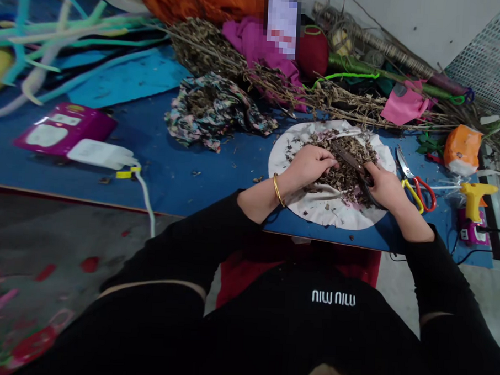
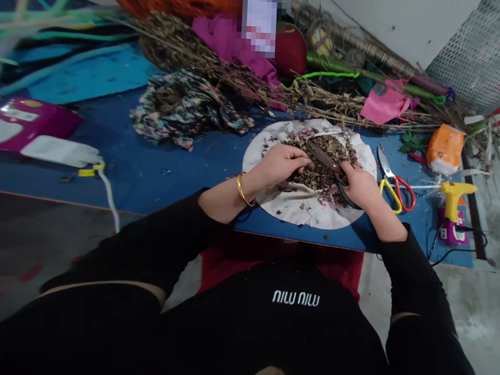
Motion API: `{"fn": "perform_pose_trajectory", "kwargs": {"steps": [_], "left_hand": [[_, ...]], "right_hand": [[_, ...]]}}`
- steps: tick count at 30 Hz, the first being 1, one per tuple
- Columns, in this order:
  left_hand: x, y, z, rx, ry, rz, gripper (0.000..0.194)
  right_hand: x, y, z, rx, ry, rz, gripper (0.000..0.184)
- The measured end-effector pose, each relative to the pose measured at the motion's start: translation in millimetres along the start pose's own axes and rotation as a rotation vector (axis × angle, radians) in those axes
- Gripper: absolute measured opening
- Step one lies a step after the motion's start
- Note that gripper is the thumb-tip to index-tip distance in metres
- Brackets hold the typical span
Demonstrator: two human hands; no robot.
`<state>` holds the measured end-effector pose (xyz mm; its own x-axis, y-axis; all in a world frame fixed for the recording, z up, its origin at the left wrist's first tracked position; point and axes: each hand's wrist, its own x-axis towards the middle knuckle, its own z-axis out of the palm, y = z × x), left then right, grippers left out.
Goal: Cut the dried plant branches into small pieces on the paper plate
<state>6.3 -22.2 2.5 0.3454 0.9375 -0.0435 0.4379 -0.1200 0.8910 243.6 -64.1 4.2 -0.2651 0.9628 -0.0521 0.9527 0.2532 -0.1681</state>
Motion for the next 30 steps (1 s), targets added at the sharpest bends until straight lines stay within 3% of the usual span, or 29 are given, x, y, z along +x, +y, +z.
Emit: {"fn": "perform_pose_trajectory", "kwargs": {"steps": [6, 10, 19, 25, 30], "left_hand": [[0, 0, -0.9, -0.053, -0.017, -0.067, 0.040], [3, -7, 1.3, -0.091, -0.005, -0.087, 0.031], [5, -12, 7.3, -0.133, -0.020, -0.029, 0.032], [4, -13, 8.1, -0.170, -0.026, -0.044, 0.023], [3, -9, 6.8, -0.151, -0.058, -0.060, 0.027]], "right_hand": [[0, 0, -3, -0.042, 0.017, 0.019, 0.046], [-2, 0, -7, 0.004, 0.032, 0.015, 0.048], [-3, -1, -4, -0.004, -0.002, -0.019, 0.054], [-3, -1, -3, 0.010, 0.026, -0.025, 0.051], [-3, 0, -2, -0.009, 0.020, -0.029, 0.047]]}}
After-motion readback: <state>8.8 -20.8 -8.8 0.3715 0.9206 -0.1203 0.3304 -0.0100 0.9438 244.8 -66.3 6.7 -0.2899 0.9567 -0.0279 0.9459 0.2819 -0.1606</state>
